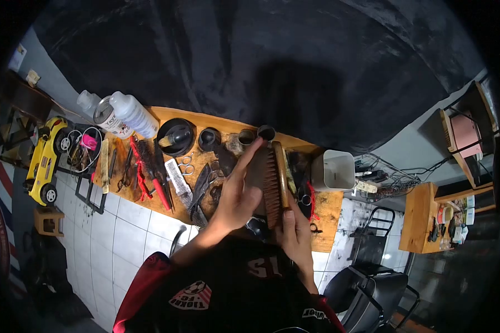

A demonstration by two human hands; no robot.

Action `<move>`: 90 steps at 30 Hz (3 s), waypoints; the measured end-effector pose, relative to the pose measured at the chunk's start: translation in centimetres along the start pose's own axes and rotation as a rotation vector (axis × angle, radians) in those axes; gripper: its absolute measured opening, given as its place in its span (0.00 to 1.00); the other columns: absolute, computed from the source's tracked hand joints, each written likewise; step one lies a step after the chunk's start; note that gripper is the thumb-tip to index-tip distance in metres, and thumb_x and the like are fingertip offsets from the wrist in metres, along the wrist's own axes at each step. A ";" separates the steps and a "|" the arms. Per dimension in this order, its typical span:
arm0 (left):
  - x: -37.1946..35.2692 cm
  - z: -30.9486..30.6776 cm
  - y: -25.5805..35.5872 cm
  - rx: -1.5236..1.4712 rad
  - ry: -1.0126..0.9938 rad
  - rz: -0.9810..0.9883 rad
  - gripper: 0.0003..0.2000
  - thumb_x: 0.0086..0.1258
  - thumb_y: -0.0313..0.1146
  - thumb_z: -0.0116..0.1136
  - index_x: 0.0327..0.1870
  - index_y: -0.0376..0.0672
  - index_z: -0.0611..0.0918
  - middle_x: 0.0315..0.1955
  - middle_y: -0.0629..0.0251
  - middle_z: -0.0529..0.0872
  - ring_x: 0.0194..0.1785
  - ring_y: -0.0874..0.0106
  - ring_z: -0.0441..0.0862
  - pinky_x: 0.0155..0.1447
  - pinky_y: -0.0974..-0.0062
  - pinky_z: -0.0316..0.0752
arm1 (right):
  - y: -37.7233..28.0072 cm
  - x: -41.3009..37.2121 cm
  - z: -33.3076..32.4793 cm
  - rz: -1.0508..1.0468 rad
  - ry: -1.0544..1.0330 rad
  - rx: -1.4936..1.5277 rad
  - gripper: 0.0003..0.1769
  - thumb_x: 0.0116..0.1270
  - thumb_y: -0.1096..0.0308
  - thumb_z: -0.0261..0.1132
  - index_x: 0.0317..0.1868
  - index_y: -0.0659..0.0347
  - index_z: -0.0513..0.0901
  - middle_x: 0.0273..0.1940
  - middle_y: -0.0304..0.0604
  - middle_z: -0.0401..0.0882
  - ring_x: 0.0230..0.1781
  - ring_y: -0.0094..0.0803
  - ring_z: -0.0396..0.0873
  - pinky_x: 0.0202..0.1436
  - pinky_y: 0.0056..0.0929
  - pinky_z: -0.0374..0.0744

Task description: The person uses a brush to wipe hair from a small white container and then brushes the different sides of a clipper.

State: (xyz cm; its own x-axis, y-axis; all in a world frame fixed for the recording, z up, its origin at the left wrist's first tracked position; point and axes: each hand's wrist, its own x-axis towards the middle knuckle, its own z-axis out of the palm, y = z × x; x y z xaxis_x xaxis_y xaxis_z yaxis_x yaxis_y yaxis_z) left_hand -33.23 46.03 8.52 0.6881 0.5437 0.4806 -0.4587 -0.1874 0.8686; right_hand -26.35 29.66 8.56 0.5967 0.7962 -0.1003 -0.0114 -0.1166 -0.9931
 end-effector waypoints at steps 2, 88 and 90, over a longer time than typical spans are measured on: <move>0.1 -0.1 -0.5 -0.038 0.030 0.042 0.35 0.71 0.39 0.47 0.74 0.27 0.52 0.70 0.47 0.62 0.74 0.59 0.59 0.77 0.65 0.49 | -0.5 -0.2 -0.4 0.055 -0.137 0.115 0.26 0.79 0.62 0.46 0.72 0.66 0.63 0.23 0.32 0.68 0.18 0.16 0.65 0.22 0.16 0.65; 0.5 -3.9 0.7 0.181 0.143 0.322 0.48 0.68 0.71 0.36 0.65 0.24 0.66 0.63 0.38 0.68 0.63 0.51 0.72 0.67 0.55 0.67 | -0.2 0.5 -3.3 -0.320 -0.302 -0.367 0.29 0.63 0.67 0.69 0.65 0.58 0.75 0.45 0.56 0.84 0.40 0.41 0.84 0.48 0.31 0.78; 0.0 -3.8 0.2 0.172 0.156 0.239 0.49 0.65 0.73 0.39 0.68 0.28 0.63 0.64 0.42 0.65 0.65 0.48 0.70 0.68 0.52 0.64 | -0.2 0.7 -3.2 -0.360 -0.221 -0.451 0.29 0.62 0.69 0.70 0.64 0.61 0.76 0.41 0.55 0.83 0.37 0.38 0.82 0.43 0.28 0.78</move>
State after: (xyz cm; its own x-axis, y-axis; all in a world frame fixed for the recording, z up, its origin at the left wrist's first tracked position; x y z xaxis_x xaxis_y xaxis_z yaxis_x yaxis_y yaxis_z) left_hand -35.46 49.10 8.23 0.4718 0.5841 0.6605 -0.4861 -0.4526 0.7476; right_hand -23.30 28.34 8.90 0.3195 0.9306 0.1786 0.5287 -0.0186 -0.8486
